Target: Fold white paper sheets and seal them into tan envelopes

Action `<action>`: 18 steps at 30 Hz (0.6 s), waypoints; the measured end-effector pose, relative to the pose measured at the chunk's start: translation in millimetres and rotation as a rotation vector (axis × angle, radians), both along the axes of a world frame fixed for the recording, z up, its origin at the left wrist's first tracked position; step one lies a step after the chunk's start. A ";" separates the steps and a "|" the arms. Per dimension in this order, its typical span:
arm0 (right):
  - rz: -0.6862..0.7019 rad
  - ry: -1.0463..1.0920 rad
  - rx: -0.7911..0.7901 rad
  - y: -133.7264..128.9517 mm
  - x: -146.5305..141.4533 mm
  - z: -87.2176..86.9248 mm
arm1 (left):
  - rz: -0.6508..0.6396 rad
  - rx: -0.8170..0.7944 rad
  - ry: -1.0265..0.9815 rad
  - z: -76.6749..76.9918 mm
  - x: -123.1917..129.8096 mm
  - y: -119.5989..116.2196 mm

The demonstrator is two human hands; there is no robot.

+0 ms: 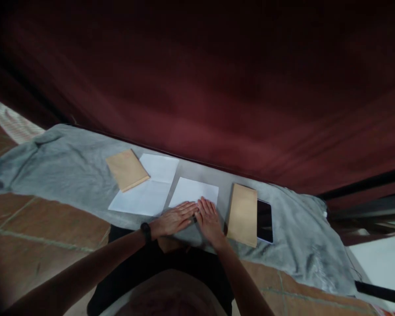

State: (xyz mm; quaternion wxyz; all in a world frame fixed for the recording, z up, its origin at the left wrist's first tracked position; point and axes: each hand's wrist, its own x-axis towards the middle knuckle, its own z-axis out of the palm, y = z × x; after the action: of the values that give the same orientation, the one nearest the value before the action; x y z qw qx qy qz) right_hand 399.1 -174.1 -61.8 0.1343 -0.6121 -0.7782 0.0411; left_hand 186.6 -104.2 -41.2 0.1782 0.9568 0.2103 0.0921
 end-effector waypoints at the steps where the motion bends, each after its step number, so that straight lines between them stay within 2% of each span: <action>1: -0.009 -0.016 0.009 -11.1 2.2 -0.5 | 0.029 0.012 0.005 -1.1 -0.3 -0.2; 5: -0.021 -0.025 0.033 -36.8 4.6 1.9 | 0.129 0.086 0.031 -8.4 -0.2 -2.3; 10: -0.038 0.004 0.032 -41.2 1.6 5.1 | 0.292 0.170 0.021 -17.5 9.6 1.5; 18: -0.052 0.014 0.018 -39.5 1.0 4.7 | 0.370 0.174 0.028 -17.7 54.1 37.5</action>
State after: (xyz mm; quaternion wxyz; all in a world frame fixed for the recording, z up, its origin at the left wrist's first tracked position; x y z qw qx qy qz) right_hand 400.0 -213.6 -57.1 0.1462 -0.6307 -0.7613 0.0350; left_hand 240.7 -66.7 -58.9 0.0718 0.9149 0.3760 0.1279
